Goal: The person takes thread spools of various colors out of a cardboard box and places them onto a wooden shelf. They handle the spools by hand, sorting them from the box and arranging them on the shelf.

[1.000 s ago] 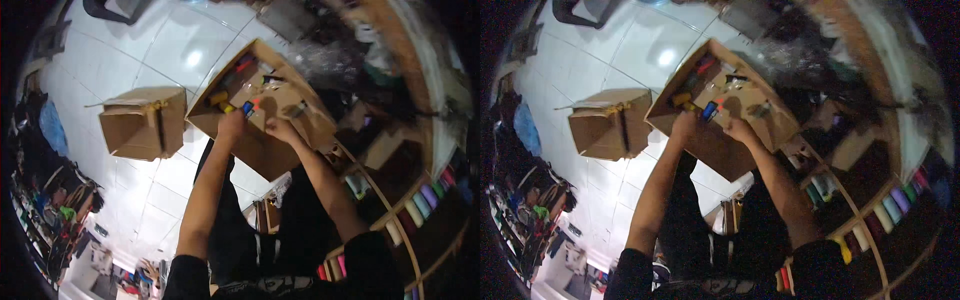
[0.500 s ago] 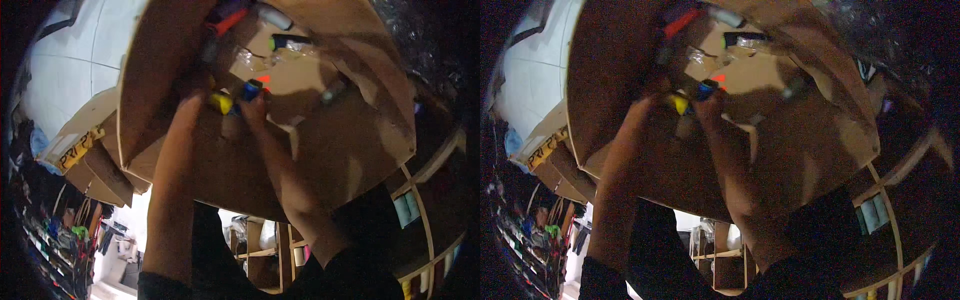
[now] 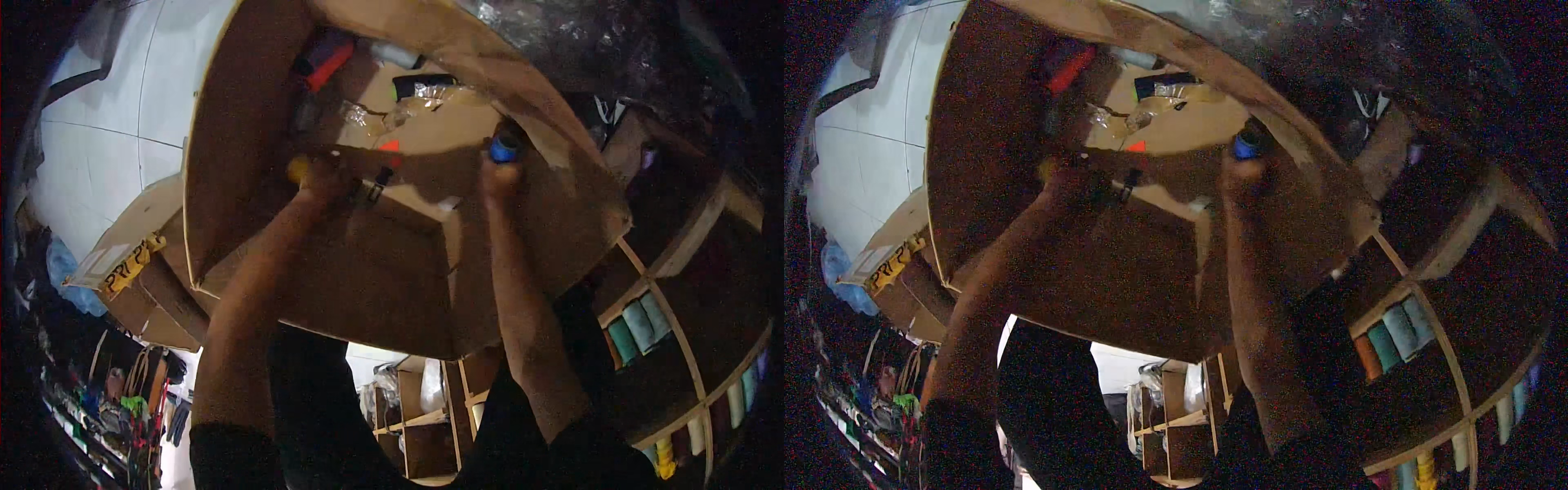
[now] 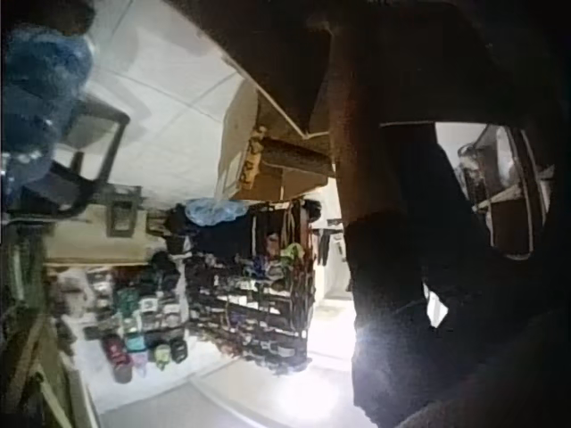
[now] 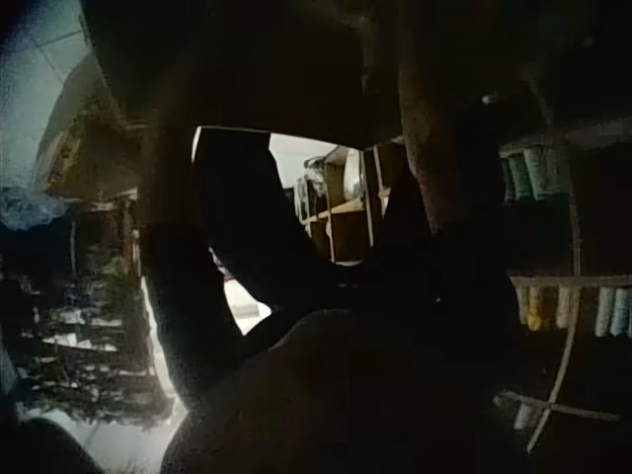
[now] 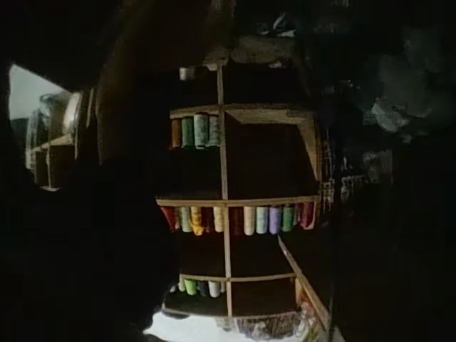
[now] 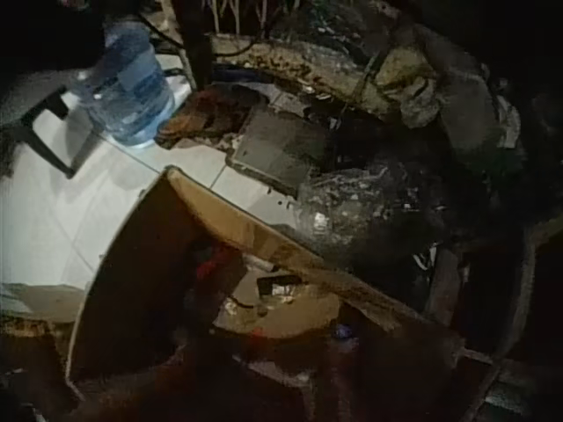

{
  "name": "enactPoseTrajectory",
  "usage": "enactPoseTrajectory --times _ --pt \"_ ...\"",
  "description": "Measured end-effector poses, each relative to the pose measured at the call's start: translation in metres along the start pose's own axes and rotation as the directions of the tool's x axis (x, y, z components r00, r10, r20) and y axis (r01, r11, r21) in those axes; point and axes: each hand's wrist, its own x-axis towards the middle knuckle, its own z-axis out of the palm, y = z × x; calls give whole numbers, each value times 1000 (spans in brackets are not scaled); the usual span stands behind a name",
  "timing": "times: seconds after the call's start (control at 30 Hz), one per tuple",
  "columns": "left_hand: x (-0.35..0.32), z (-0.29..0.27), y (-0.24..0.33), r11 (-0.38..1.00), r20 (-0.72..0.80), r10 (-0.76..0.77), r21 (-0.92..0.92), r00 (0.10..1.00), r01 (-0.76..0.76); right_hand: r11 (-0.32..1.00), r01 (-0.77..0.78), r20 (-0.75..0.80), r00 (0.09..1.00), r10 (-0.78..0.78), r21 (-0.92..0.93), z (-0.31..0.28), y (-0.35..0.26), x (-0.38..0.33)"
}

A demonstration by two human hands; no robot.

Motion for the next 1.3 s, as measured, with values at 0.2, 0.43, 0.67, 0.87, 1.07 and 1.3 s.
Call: enactPoseTrajectory --times 0.2,0.43,0.67,0.87,1.07,1.3 --pt "-39 -83 -2 981 401 84 128 912 -147 974 70 152 988 -37 -217 22 -20 29" --pt "-30 -79 -22 835 664 -74 -367 744 410 982 -86 383 912 145 -169 66 -7 30" --pt "-17 -85 -3 595 718 -118 -502 686 627 897 31 127 991 28 -440 69 17 22" --pt "-15 -25 -52 975 782 191 -222 593 -22 999 -41 545 838 32 5 9 -58 -45" --pt "-53 -112 23 886 720 121 -389 684 252 948 -148 712 694 -103 281 -83 -93 -72" --pt "-188 -255 76 -279 323 151 -893 934 354 709 -571 893 406 -194 413 -280 -224 -116"
